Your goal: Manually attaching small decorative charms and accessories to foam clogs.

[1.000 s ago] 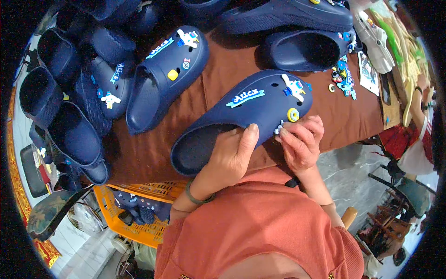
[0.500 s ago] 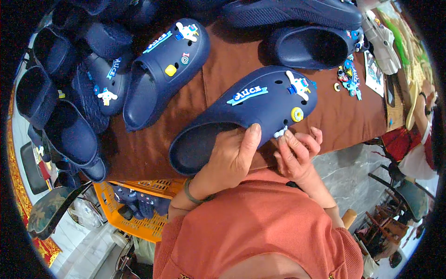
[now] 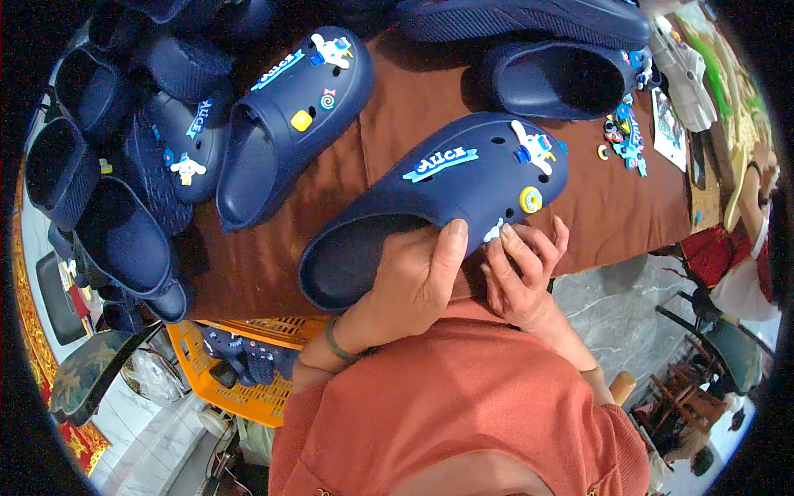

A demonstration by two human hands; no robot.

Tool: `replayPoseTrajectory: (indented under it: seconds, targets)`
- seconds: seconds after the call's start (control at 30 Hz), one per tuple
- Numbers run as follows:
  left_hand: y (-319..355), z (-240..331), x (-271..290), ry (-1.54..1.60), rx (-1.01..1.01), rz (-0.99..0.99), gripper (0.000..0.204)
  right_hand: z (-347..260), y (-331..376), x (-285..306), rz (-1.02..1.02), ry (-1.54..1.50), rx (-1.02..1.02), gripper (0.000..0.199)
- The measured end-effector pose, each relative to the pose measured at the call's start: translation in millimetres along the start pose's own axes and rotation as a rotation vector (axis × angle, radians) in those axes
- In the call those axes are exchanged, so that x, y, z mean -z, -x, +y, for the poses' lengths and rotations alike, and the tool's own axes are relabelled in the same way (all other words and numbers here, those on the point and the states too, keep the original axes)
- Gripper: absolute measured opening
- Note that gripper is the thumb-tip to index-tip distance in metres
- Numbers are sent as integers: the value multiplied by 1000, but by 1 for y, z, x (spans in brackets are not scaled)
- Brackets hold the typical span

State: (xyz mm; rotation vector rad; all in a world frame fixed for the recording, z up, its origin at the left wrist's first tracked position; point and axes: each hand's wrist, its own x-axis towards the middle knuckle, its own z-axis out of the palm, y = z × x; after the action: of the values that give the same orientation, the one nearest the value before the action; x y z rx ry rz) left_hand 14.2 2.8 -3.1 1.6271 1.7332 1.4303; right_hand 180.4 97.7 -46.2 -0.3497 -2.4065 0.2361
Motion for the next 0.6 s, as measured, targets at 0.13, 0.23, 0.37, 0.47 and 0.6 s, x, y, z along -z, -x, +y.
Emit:
replayPoseTrajectory:
  seconds: [0.13,0.23,0.37,0.47,0.6]
  targets:
    - [1,-1,-3,11,-13,27,21,-2,-3,-1,5,-39,-57,30]
    - [1,1,-1,-84,33,8,18,-3,-5,0,-15,-45,-67,32]
    - [-5,4,0,-319,-106,-32,17,-2,-6,-3,16,-65,-54,33]
    - [-11,8,-6,-124,32,17,16,1,-4,-7,44,-65,-28,34]
    - [-14,15,-6,19,375,-3,20,7,-3,-4,55,-133,-15,36]
